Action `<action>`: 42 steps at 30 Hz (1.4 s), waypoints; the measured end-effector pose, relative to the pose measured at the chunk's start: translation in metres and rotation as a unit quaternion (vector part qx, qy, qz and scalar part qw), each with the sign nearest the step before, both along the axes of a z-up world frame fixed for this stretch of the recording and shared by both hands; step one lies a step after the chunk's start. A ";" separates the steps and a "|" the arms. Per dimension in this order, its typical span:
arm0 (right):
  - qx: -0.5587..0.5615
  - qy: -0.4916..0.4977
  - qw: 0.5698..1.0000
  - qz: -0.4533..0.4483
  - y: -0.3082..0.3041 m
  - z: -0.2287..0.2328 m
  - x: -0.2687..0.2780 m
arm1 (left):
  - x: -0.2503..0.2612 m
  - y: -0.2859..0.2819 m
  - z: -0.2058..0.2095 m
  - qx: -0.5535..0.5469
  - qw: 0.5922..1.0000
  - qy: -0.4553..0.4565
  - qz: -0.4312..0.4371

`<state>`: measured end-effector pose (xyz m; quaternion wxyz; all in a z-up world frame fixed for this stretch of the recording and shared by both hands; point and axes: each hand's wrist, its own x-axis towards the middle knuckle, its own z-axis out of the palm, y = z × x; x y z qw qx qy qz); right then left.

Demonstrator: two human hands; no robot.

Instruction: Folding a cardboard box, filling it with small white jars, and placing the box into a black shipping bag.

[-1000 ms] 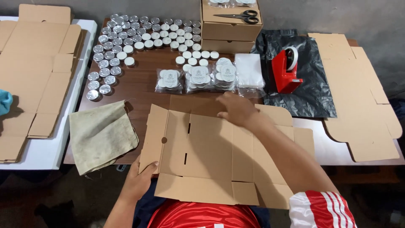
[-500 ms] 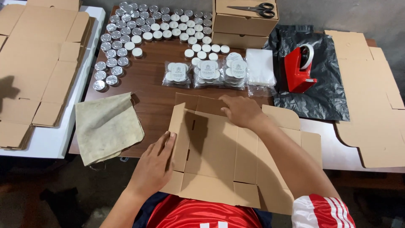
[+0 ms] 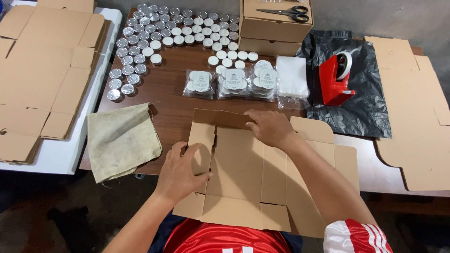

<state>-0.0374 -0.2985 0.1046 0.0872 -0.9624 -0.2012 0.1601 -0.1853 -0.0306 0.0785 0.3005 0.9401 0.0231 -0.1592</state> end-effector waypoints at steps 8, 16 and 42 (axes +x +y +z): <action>0.008 0.027 1.000 0.009 0.010 0.021 -0.012 | 0.000 0.001 0.007 -0.074 0.996 -0.020 0.050; -0.050 -0.069 0.991 0.106 0.017 -0.024 0.005 | 0.012 0.058 -0.018 -0.416 0.884 0.098 0.192; 0.185 -0.012 0.972 0.146 0.029 -0.028 0.001 | 0.009 0.027 0.028 -0.290 0.956 0.051 -0.009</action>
